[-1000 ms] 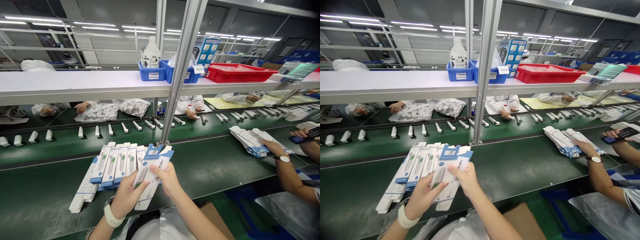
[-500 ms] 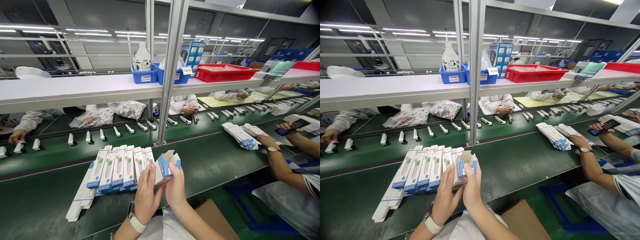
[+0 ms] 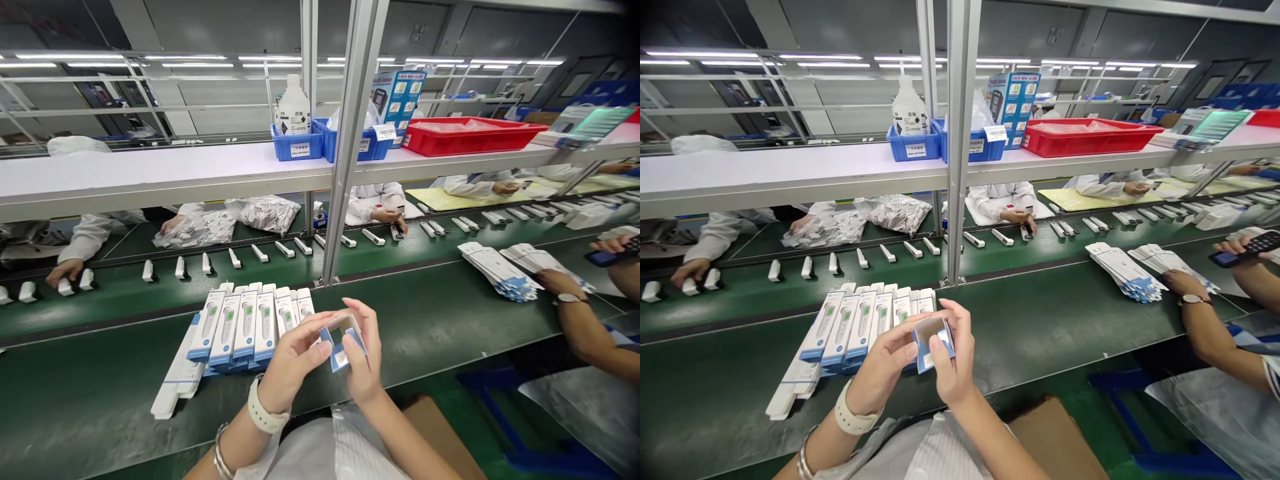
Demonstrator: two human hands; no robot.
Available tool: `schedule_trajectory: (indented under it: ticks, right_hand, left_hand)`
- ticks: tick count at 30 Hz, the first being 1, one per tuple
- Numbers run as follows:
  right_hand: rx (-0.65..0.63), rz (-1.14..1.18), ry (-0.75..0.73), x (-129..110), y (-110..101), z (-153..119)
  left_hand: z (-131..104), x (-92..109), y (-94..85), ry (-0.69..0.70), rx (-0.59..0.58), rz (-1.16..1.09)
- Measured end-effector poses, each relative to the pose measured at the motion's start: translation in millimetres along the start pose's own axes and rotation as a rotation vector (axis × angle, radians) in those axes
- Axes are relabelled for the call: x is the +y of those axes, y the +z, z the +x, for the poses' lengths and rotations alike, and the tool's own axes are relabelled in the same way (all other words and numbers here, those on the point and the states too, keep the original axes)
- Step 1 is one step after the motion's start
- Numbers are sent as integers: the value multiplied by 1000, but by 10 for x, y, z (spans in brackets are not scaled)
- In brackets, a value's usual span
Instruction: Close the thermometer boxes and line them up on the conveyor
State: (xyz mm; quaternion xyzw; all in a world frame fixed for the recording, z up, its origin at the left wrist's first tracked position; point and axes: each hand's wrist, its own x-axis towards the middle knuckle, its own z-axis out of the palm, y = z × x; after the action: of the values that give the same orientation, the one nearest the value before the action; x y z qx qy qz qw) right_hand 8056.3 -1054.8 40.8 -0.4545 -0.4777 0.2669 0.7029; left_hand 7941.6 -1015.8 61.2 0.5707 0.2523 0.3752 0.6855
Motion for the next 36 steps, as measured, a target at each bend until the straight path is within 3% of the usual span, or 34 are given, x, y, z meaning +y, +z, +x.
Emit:
schedule_trajectory:
  ticks: [4,8,13,15,17,20,22,25,28,31,33,36]
  right_hand:
    - [26,-43,0,15,-1,33]
    - [105,1,-68,27,13,59]
    - [79,23,-119,33,26,80]
    - [45,2,-151,45,11,89]
    - [13,-21,-181,58,-19,107]
    - [-12,-52,-199,71,-78,152]
    - [-25,-76,-199,74,-111,186]
    - [-65,-122,-228,85,-138,226]
    - [-113,-164,-264,104,-164,256]
    - [-171,-214,-276,119,-202,289]
    - [-196,-249,-269,123,-222,310]
    - [-186,-272,-245,120,-227,326]
  left_hand:
    - [1,1,79,-18,121,-54]
    - [-24,-3,134,-37,158,-114]
    - [-46,-62,159,-16,260,-62]
    - [-42,-95,143,113,291,88]
    - [-27,-112,100,348,289,290]
    - [14,-103,-4,679,170,576]
    - [41,-90,-65,748,66,663]
    - [63,-87,-90,631,64,556]
    - [69,-87,-51,346,167,333]
    - [85,-70,-19,145,123,229]
    - [97,-58,-10,129,92,260]
    - [106,-59,4,163,150,338]
